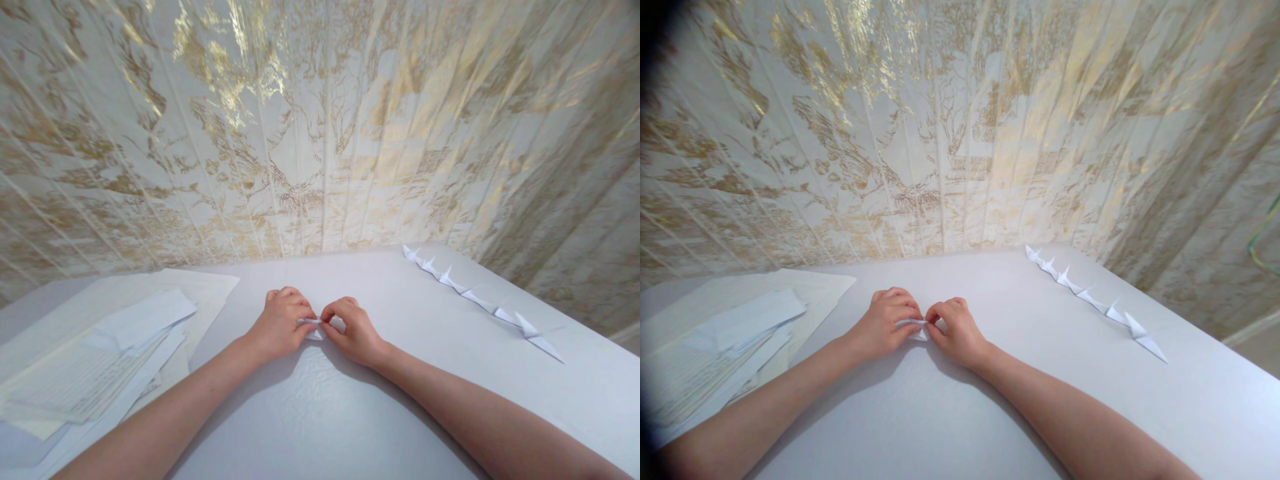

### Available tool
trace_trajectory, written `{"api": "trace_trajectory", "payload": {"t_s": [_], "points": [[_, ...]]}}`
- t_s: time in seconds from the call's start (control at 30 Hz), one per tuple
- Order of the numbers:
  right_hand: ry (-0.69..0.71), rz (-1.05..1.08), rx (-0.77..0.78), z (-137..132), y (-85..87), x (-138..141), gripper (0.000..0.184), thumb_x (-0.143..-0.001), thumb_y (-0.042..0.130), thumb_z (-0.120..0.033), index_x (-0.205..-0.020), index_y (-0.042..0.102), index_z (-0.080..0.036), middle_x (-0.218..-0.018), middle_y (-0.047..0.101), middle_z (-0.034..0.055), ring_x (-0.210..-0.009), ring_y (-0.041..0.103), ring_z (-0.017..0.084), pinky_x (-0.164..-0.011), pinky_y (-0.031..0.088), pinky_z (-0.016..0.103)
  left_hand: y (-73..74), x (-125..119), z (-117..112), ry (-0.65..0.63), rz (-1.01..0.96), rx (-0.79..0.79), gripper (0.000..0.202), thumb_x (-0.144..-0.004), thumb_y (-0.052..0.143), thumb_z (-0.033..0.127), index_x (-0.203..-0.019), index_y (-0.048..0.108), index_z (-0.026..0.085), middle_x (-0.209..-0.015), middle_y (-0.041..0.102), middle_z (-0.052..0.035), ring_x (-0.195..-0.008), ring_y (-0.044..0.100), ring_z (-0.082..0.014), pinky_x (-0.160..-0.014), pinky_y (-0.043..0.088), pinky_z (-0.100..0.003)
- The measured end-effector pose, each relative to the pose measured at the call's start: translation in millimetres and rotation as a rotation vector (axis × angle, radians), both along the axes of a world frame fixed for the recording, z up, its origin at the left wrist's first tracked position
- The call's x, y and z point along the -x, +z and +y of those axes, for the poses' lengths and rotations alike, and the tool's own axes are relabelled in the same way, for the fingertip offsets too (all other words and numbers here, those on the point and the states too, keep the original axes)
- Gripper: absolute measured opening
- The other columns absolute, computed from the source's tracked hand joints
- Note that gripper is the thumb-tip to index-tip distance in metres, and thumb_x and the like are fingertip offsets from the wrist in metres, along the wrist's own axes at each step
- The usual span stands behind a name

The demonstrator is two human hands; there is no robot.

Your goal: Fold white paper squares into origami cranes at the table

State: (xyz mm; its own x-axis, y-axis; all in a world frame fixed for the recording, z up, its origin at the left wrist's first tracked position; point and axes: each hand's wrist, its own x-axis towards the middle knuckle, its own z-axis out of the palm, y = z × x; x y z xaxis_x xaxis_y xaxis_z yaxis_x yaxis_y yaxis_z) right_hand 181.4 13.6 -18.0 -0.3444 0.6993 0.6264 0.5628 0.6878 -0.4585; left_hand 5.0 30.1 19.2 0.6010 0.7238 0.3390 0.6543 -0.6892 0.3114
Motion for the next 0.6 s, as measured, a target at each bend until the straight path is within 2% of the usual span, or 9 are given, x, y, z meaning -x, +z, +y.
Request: {"api": "trace_trajectory", "payload": {"t_s": [0.07,0.13,0.23,0.3,0.43,0.6], "points": [[0.011,-0.008,0.002,0.3,0.0,-1.1,0.007,-0.076,0.055,-0.012,-0.075,0.055,-0.019,-0.071,0.064,-0.0001,-0.068,0.056,0.014,-0.075,0.038,0.030,-0.6,0.5,1.8,-0.012,-0.003,0.041,0.014,-0.076,0.055,0.024,-0.075,0.069,0.023,-0.082,0.069,-0.0028,-0.091,0.053,-0.0216,-0.083,0.032,-0.039],[0.030,-0.014,-0.004,1.0,-0.5,-2.3,0.007,-0.076,0.055,-0.012,-0.078,0.056,-0.019,-0.072,0.064,0.0005,-0.069,0.057,0.014,-0.075,0.037,0.030,-0.6,1.6,5.9,-0.021,-0.035,0.147,0.018,-0.077,0.052,0.023,-0.073,0.069,0.022,-0.081,0.070,-0.0021,-0.089,0.055,-0.0197,-0.084,0.034,-0.036],[0.066,-0.019,-0.003,2.2,-2.0,-3.6,0.010,-0.075,0.055,-0.008,-0.079,0.056,-0.018,-0.073,0.065,0.0005,-0.069,0.057,0.014,-0.076,0.037,0.031,-0.6,3.1,11.6,-0.010,-0.087,0.333,0.020,-0.075,0.050,0.023,-0.069,0.069,0.021,-0.078,0.070,-0.0015,-0.082,0.058,-0.0170,-0.082,0.038,-0.029],[0.083,-0.025,0.006,3.0,-2.9,-3.8,0.013,-0.074,0.055,-0.006,-0.078,0.057,-0.018,-0.073,0.065,0.0001,-0.069,0.057,0.014,-0.076,0.036,0.031,-1.2,3.1,12.8,0.010,-0.085,0.373,0.018,-0.073,0.052,0.022,-0.069,0.070,0.020,-0.077,0.070,-0.0014,-0.081,0.059,-0.0166,-0.081,0.039,-0.028],[0.070,-0.032,0.022,4.0,-3.5,-3.4,0.014,-0.073,0.057,-0.005,-0.078,0.058,-0.018,-0.073,0.066,0.0002,-0.070,0.058,0.014,-0.076,0.036,0.031,-4.2,0.5,9.6,0.046,0.021,0.248,0.015,-0.072,0.055,0.019,-0.068,0.069,0.023,-0.081,0.070,-0.0006,-0.088,0.056,-0.0185,-0.084,0.035,-0.032],[0.028,-0.072,0.055,5.2,-4.7,-2.9,0.017,-0.073,0.057,-0.002,-0.078,0.060,-0.018,-0.073,0.067,0.0005,-0.071,0.059,0.015,-0.075,0.035,0.031,-6.8,-2.1,4.0,0.004,0.122,0.095,0.022,-0.075,0.051,0.011,-0.073,0.068,0.023,-0.082,0.069,-0.0006,-0.093,0.052,-0.0215,-0.079,0.030,-0.038]]}}
